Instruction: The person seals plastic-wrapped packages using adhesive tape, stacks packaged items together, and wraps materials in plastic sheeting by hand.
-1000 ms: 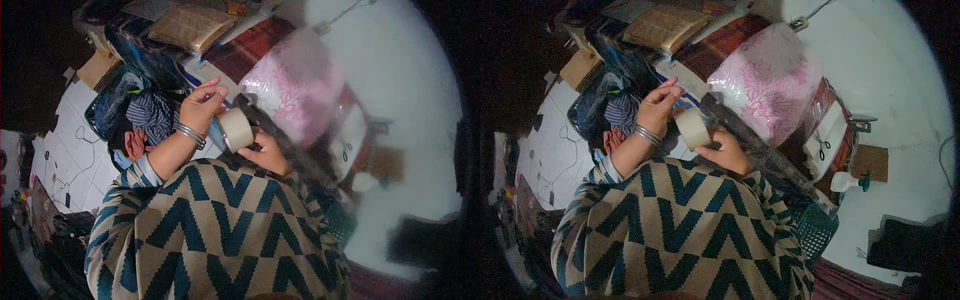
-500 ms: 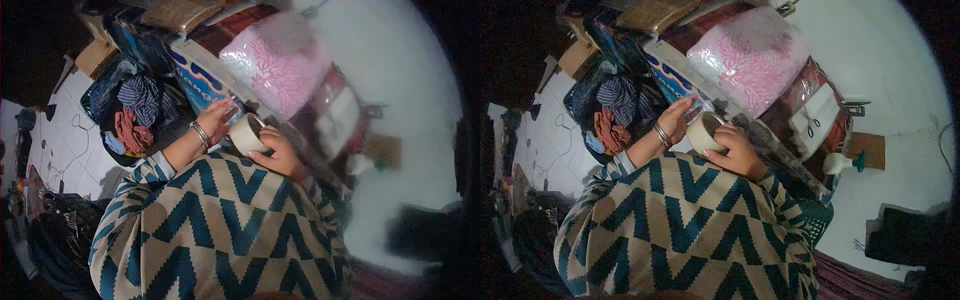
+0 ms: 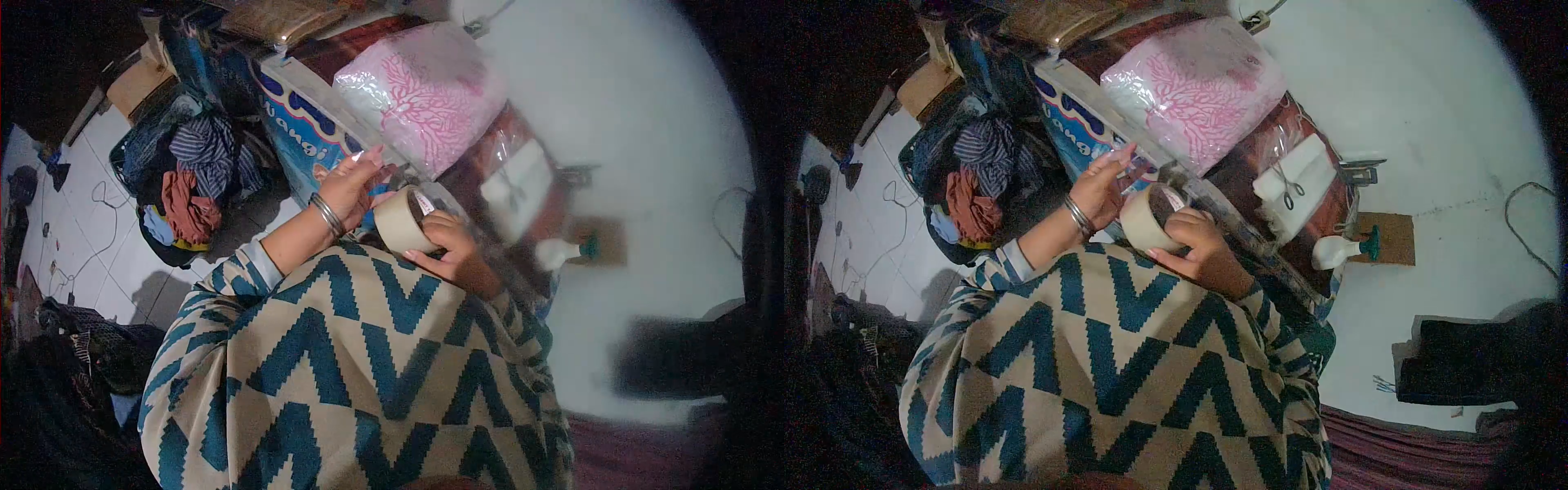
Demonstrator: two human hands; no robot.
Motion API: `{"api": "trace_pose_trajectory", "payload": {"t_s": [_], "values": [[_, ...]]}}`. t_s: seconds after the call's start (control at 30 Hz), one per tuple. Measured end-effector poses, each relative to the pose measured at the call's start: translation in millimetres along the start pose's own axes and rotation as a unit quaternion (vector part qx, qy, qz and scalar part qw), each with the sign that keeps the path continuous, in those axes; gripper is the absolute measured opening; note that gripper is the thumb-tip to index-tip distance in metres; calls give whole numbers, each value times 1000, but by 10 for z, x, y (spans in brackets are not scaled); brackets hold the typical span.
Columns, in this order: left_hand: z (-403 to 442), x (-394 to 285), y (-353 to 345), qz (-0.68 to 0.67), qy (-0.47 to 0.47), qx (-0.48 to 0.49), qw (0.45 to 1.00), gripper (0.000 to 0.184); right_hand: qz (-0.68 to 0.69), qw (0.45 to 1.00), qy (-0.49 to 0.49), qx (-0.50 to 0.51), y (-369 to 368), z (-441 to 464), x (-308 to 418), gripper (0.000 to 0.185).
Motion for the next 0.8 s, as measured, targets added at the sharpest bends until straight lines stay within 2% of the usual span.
{"api": "trace_pose_trajectory", "payload": {"t_s": [0.03, 0.13, 0.2, 0.33, 0.4, 0.43, 0.47, 0.57, 0.6, 0.67, 0.77, 0.8], "values": [[-38, -53, -5, 0, -3, -2, 1000, 10, 19, 1000, 13, -21, 43, 38, 74, 25], [-86, -159, 55, -7, -53, -7, 999, 13, 39, 999, 15, -4, 1, 69, 77, 26], [-116, -226, 130, 57, -53, -55, 995, 12, 38, 999, 18, 7, 4, 92, 92, 25], [-183, -421, 235, 134, -89, -80, 984, 10, 25, 999, 31, 13, -57, 74, 15, 26], [-170, -551, 261, 246, -128, -44, 960, 6, 27, 998, 48, 14, -81, 76, -4, 26], [-206, -662, 181, 267, -177, 2, 947, 5, 27, 998, 59, 15, -92, 81, 1, 27], [-224, -715, 232, 268, -179, -3, 947, 5, 31, 997, 62, 17, -97, 94, 3, 27], [-320, -888, 191, 428, -235, 61, 870, 5, 16, 996, 82, 24, -127, 105, 19, 28], [-355, -895, 191, 431, -233, 59, 870, 5, 20, 997, 69, 11, -121, 80, 9, 28], [-427, -981, 140, 489, -281, 64, 823, 5, 25, 998, 58, -3, -115, 90, -1, 28], [-441, -1037, 160, 497, -318, 43, 806, 7, 11, 1000, 16, 3, -116, 173, -12, 28], [-402, -1046, 202, 498, -316, 43, 806, 7, 43, 993, -95, 58, -236, 179, -189, 29]]}}
Point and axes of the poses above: each hand's wrist, its own z-axis towards the middle knuckle, its own y-axis out of the back of the hand, x = y × z, the point moved 9 cm from there along z, towards the middle knuckle, and after that the axes turned 7 degrees about -z, right-handed, at the moved point
